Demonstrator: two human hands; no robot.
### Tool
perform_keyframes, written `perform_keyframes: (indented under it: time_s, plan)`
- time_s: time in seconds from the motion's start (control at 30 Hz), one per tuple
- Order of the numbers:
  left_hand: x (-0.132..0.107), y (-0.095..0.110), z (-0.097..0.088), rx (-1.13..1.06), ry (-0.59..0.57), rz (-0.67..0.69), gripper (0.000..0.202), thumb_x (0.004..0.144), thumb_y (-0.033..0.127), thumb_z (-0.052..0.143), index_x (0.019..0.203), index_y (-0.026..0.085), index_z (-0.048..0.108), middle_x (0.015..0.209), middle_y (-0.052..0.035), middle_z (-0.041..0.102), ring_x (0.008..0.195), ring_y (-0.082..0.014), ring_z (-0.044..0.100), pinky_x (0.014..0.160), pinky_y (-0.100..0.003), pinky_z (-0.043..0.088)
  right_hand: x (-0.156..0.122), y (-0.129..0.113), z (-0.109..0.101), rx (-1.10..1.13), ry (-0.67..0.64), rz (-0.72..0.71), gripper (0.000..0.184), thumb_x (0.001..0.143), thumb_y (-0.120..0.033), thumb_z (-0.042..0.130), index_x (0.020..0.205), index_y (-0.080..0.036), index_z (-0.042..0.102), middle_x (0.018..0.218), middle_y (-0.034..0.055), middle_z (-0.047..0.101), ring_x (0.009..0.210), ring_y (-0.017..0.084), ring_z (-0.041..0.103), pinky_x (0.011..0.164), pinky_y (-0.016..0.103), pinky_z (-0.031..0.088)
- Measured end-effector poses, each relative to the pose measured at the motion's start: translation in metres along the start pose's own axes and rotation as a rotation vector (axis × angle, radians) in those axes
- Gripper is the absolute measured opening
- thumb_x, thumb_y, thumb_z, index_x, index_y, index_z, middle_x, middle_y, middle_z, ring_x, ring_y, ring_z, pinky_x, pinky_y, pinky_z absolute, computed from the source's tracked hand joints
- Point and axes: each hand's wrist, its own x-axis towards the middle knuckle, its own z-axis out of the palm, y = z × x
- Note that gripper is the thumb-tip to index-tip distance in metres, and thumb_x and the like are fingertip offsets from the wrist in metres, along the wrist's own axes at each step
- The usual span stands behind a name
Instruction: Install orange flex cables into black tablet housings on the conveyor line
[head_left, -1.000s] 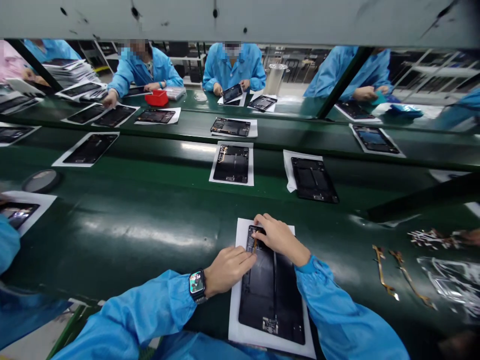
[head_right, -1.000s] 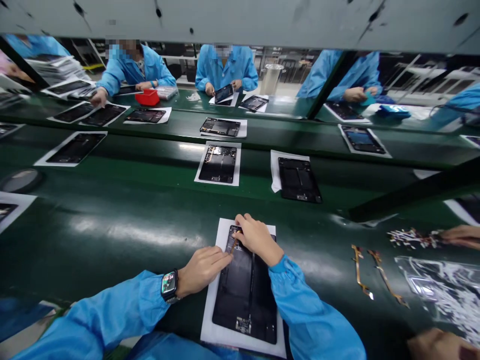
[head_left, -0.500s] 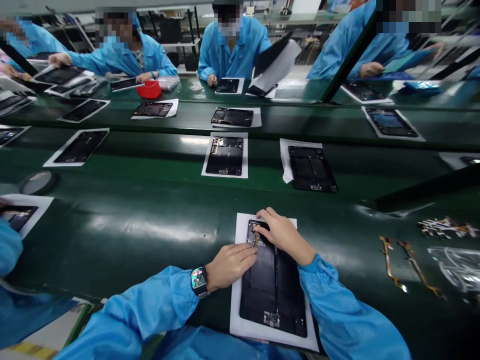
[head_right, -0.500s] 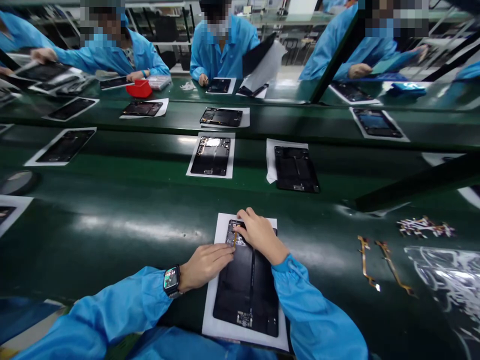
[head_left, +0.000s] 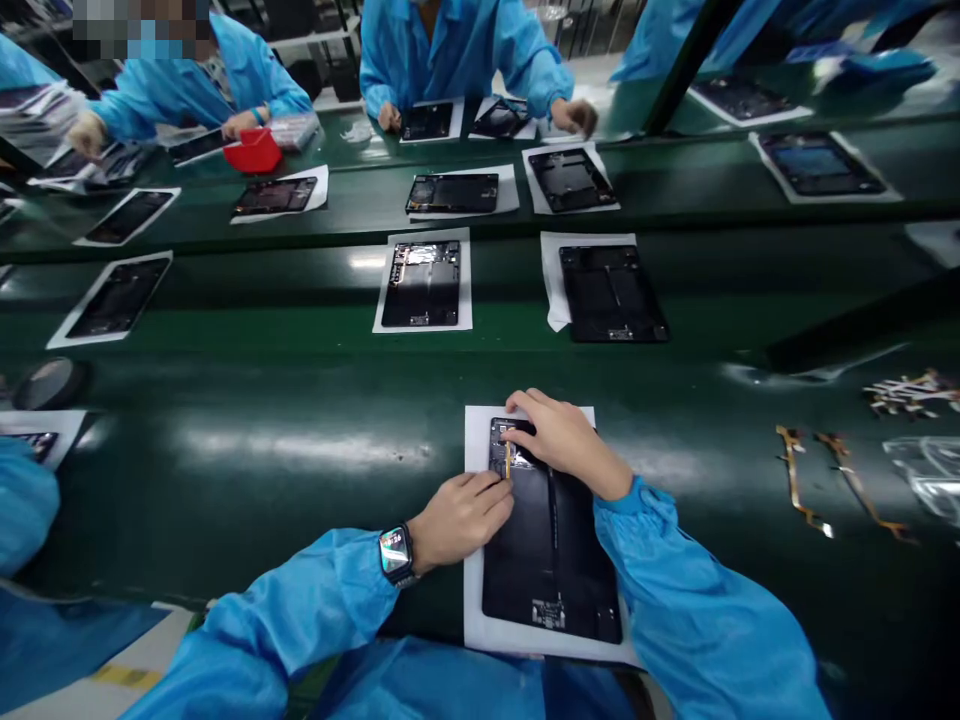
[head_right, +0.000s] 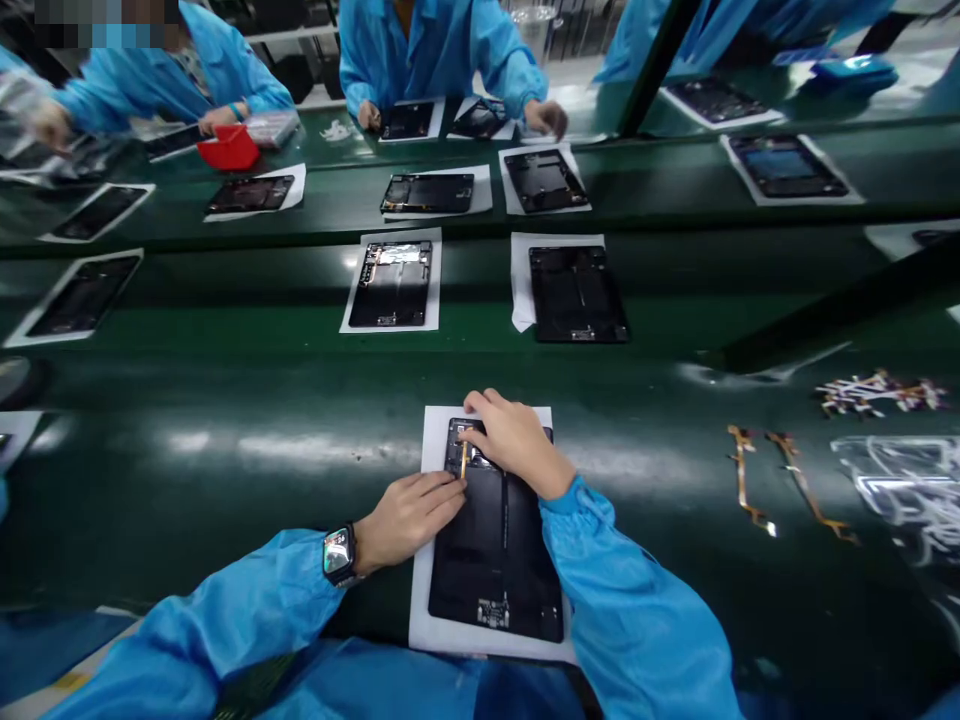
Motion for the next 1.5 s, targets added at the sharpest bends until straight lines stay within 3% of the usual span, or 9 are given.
perform_keyframes:
  time_s: [0.43, 0.67, 0.8, 0.9, 1.0, 1.17, 1.33, 1.43, 1.5]
  plan:
    - [0.002, 0.000, -0.002, 0.008, 0.012, -0.002, 0.025, 0.099, 0.012, 0.040, 0.096, 0.011, 0.065, 0.107, -0.0086, 0.070, 0.099, -0.0198, 0.064, 0.077, -0.030, 0.055, 0.000, 0.002, 0.002, 0.004, 0.021, -0.017, 0.026, 0.087, -0.036, 0.069, 0.104, -0.023, 0.054, 0.095, 0.0002, 0.060, 0.072, 0.017, 0.059, 0.059, 0.028, 0.031]
    - [0.002, 0.002, -0.003, -0.019, -0.067, -0.004, 0.018, 0.098, 0.020, 0.048, 0.096, 0.011, 0.064, 0.109, -0.0096, 0.069, 0.101, -0.0217, 0.063, 0.079, -0.033, 0.056, 0.001, 0.002, 0.002, 0.027, 0.023, -0.009, 0.024, 0.086, -0.034, 0.069, 0.102, -0.023, 0.056, 0.093, 0.0010, 0.059, 0.072, 0.017, 0.059, 0.060, 0.028, 0.034]
    - [0.004, -0.006, -0.006, -0.126, -0.051, -0.062, 0.027, 0.097, 0.035, 0.052, 0.103, 0.010, 0.063, 0.112, -0.0109, 0.067, 0.111, -0.0231, 0.060, 0.093, -0.034, 0.052, -0.006, -0.001, -0.010, 0.144, 0.028, 0.006, 0.011, 0.093, -0.025, 0.056, 0.102, -0.019, 0.058, 0.096, 0.0046, 0.058, 0.080, 0.018, 0.060, 0.070, 0.029, 0.042]
    - [0.007, -0.016, -0.009, -0.144, -0.079, -0.087, 0.027, 0.096, 0.030, 0.053, 0.113, 0.010, 0.060, 0.124, -0.0122, 0.061, 0.122, -0.0259, 0.053, 0.100, -0.039, 0.049, -0.021, -0.005, -0.027, 0.290, 0.007, -0.029, 0.025, 0.097, -0.014, 0.038, 0.110, -0.017, 0.059, 0.101, 0.0075, 0.059, 0.088, 0.018, 0.061, 0.080, 0.030, 0.046]
    - [0.008, -0.022, -0.012, -0.145, -0.158, -0.079, 0.029, 0.096, 0.030, 0.052, 0.118, 0.012, 0.059, 0.131, -0.0137, 0.057, 0.126, -0.0284, 0.049, 0.100, -0.043, 0.049, -0.044, -0.010, -0.045, 0.384, -0.046, -0.049, 0.028, 0.095, -0.013, 0.039, 0.106, -0.018, 0.064, 0.100, 0.0073, 0.065, 0.091, 0.019, 0.062, 0.082, 0.031, 0.047]
    - [0.004, -0.019, -0.023, -0.209, -0.238, -0.021, 0.029, 0.094, 0.027, 0.053, 0.118, 0.013, 0.061, 0.143, -0.0166, 0.045, 0.139, -0.0340, 0.034, 0.111, -0.051, 0.038, -0.089, -0.017, -0.054, 0.610, -0.020, 0.136, 0.013, 0.090, -0.029, 0.061, 0.088, -0.023, 0.072, 0.090, 0.0025, 0.071, 0.083, 0.019, 0.066, 0.074, 0.029, 0.049]
    - [-0.006, -0.022, -0.024, -0.285, -0.260, 0.007, 0.033, 0.093, 0.029, 0.053, 0.122, 0.015, 0.060, 0.151, -0.0158, 0.036, 0.145, -0.0340, 0.025, 0.116, -0.054, 0.031, -0.123, -0.022, -0.028, 0.836, 0.088, 0.406, 0.024, 0.084, -0.043, 0.070, 0.079, -0.020, 0.067, 0.067, 0.0014, 0.068, 0.061, 0.017, 0.064, 0.058, 0.027, 0.050]
    - [-0.010, -0.026, -0.018, -0.343, -0.246, 0.003, 0.037, 0.093, 0.031, 0.053, 0.124, 0.014, 0.058, 0.149, -0.0147, 0.039, 0.145, -0.0320, 0.024, 0.118, -0.053, 0.029, -0.133, -0.029, -0.011, 0.882, 0.142, 0.474, 0.025, 0.087, -0.044, 0.065, 0.080, -0.020, 0.063, 0.054, -0.0028, 0.058, 0.046, 0.013, 0.053, 0.046, 0.024, 0.043]
    - [-0.012, -0.027, -0.016, -0.366, -0.232, 0.006, 0.041, 0.092, 0.032, 0.054, 0.127, 0.013, 0.055, 0.148, -0.0149, 0.041, 0.146, -0.0315, 0.023, 0.118, -0.053, 0.027, -0.136, -0.035, -0.005, 0.880, 0.156, 0.461, 0.023, 0.089, -0.042, 0.063, 0.084, -0.020, 0.063, 0.060, -0.0013, 0.060, 0.049, 0.013, 0.054, 0.048, 0.025, 0.045]
